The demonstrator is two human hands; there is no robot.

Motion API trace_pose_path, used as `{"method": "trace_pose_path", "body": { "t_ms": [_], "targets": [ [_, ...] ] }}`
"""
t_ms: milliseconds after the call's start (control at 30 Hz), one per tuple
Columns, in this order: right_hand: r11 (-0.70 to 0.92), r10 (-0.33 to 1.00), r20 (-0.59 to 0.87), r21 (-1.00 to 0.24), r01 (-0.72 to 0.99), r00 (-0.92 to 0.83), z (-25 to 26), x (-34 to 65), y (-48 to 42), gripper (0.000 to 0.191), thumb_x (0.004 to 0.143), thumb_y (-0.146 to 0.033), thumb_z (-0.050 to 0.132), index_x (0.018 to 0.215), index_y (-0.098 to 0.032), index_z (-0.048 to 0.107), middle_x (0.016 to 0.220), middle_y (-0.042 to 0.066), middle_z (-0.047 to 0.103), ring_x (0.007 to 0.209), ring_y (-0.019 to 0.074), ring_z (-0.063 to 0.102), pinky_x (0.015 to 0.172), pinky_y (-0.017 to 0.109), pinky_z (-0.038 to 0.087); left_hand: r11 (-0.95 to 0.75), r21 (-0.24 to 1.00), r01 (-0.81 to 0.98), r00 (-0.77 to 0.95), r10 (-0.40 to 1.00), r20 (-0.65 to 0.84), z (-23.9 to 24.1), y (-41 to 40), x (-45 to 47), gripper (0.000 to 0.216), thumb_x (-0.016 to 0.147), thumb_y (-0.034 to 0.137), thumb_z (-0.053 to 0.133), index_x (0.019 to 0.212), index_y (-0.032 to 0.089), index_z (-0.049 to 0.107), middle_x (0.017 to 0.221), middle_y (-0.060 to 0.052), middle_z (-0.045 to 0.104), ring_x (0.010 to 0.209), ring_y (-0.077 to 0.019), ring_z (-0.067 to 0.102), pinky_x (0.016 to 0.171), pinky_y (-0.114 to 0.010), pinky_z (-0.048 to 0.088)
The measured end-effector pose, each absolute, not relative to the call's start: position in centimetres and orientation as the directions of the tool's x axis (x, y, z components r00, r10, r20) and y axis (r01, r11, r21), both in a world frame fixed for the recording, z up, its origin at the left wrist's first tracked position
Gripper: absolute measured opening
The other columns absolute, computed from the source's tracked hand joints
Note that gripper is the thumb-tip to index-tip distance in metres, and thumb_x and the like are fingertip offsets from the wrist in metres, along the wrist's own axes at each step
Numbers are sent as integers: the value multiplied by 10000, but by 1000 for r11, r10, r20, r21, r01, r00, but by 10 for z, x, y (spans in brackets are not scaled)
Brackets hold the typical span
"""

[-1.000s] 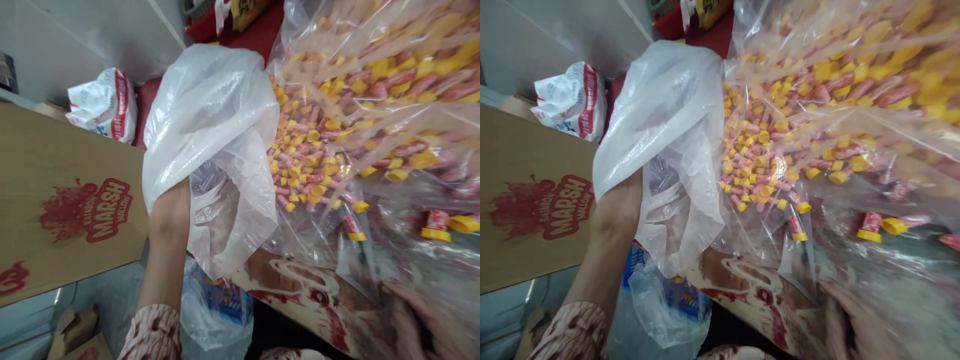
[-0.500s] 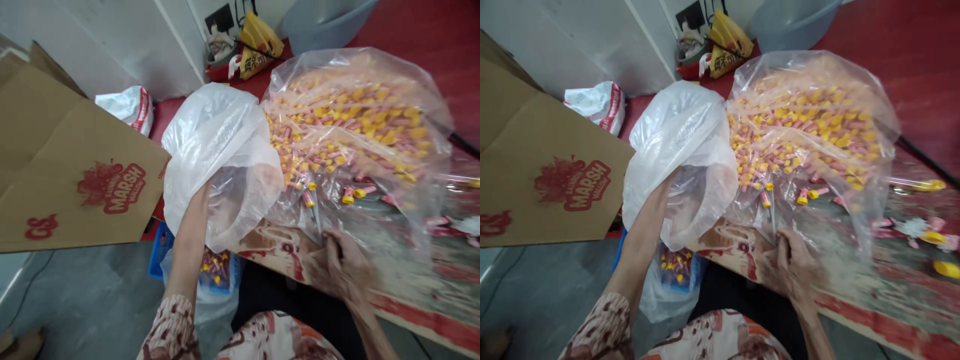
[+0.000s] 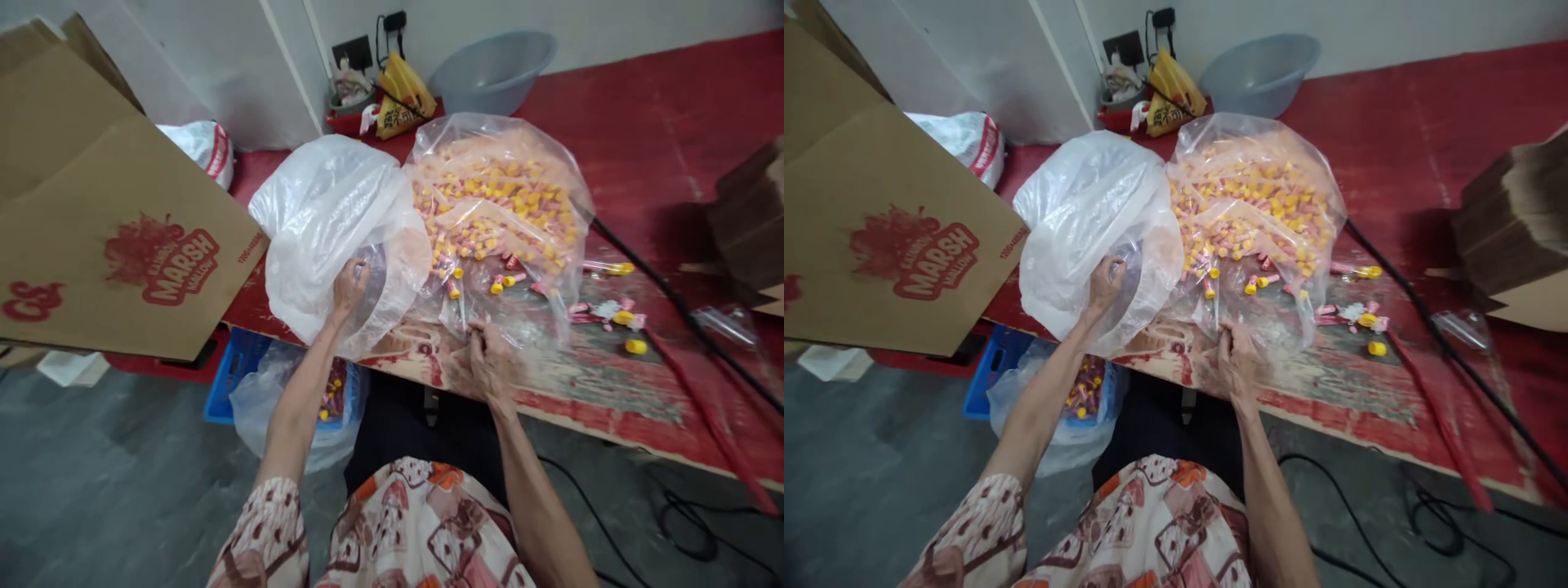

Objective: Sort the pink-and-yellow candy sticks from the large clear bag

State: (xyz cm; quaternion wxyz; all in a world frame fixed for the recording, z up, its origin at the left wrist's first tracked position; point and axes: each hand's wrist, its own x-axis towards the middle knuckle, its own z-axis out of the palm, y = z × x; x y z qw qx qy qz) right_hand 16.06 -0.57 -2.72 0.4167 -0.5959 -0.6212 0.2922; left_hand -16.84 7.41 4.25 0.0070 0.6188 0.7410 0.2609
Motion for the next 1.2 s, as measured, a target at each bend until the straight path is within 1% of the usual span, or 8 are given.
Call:
{"method": "trace_pose_path", "body": {
  "t_ms": [133, 300, 533, 733, 867, 1000, 1100, 1200],
  "targets": [
    [127, 985, 169, -854, 504, 39, -26, 163, -4, 450, 1036, -459, 414, 1194, -194, 741, 1171, 167, 816, 1061, 286, 745, 1015, 441, 580, 114, 427, 897, -296, 873, 387, 23, 51, -154, 136, 1065, 274, 579, 1114, 210, 688, 1370, -177, 692, 1393, -282, 622, 1252, -475, 497],
    [123, 990, 142, -846, 519, -3, -26, 165, -4, 464, 1049, -489, 434, 1231, -194, 743, 1173, 159, 811, 1031, 265, 738, 1002, 414, 581, 30, 421, 907, -242, 855, 458, 8, 28, -149, 177, 1066, 307, 616, 1192, 207, 688, 1630, -198, 525, 1595, -330, 465, 1325, -545, 440],
    [186, 973, 230, -849, 494, 29, -27, 179, 23, 408, 1040, -475, 485, 1200, -203, 744, 1140, 119, 793, 954, 247, 709, 926, 408, 585, -72, 446, 892, -214, 803, 557, -12, 31, -160, 240, 1030, 300, 630, 1244, 204, 678, 1683, -198, 488, 1587, -376, 491, 1305, -621, 480],
    [160, 931, 334, -735, 659, 146, -16, 192, 90, 389, 1045, -358, 453, 1270, -167, 705, 1191, 167, 755, 1052, 286, 682, 987, 458, 557, -94, 436, 895, -196, 795, 574, -22, 33, -162, 252, 1015, 301, 626, 1244, 204, 667, 1643, -203, 534, 1563, -393, 515, 1293, -646, 485],
    [163, 945, 322, -612, 774, 55, -26, 180, 91, 376, 1040, -343, 481, 1258, -164, 731, 1234, 178, 714, 1034, 278, 670, 930, 410, 549, -115, 435, 893, -188, 782, 594, -25, 32, -163, 217, 1029, 359, 623, 1187, 220, 677, 1585, -194, 584, 1461, -392, 603, 1239, -654, 529],
    [282, 925, 372, -528, 801, -80, -36, 175, 63, 378, 1053, -298, 477, 1304, -208, 746, 1196, 128, 706, 1031, 254, 659, 906, 368, 541, -162, 442, 882, -170, 765, 621, -25, 31, -164, 196, 1067, 384, 592, 1138, 226, 685, 1497, -179, 636, 1327, -341, 687, 1200, -606, 575],
    [315, 890, 451, -511, 800, -63, -34, 171, 56, 390, 1083, -293, 444, 1341, -219, 727, 1298, 143, 676, 1113, 257, 660, 932, 370, 542, -207, 429, 880, -124, 770, 626, -27, 31, -161, 189, 1074, 393, 598, 1153, 246, 689, 1511, -148, 641, 1364, -328, 676, 1210, -581, 583],
    [279, 894, 446, -466, 839, -49, -28, 153, 66, 335, 1107, -357, 468, 1255, -215, 733, 1319, 152, 677, 1131, 272, 654, 955, 398, 526, -258, 408, 875, -56, 785, 617, -29, 29, -158, 238, 1062, 430, 637, 1194, 240, 695, 1531, -144, 647, 1411, -346, 659, 1192, -578, 601]
  ]
}}
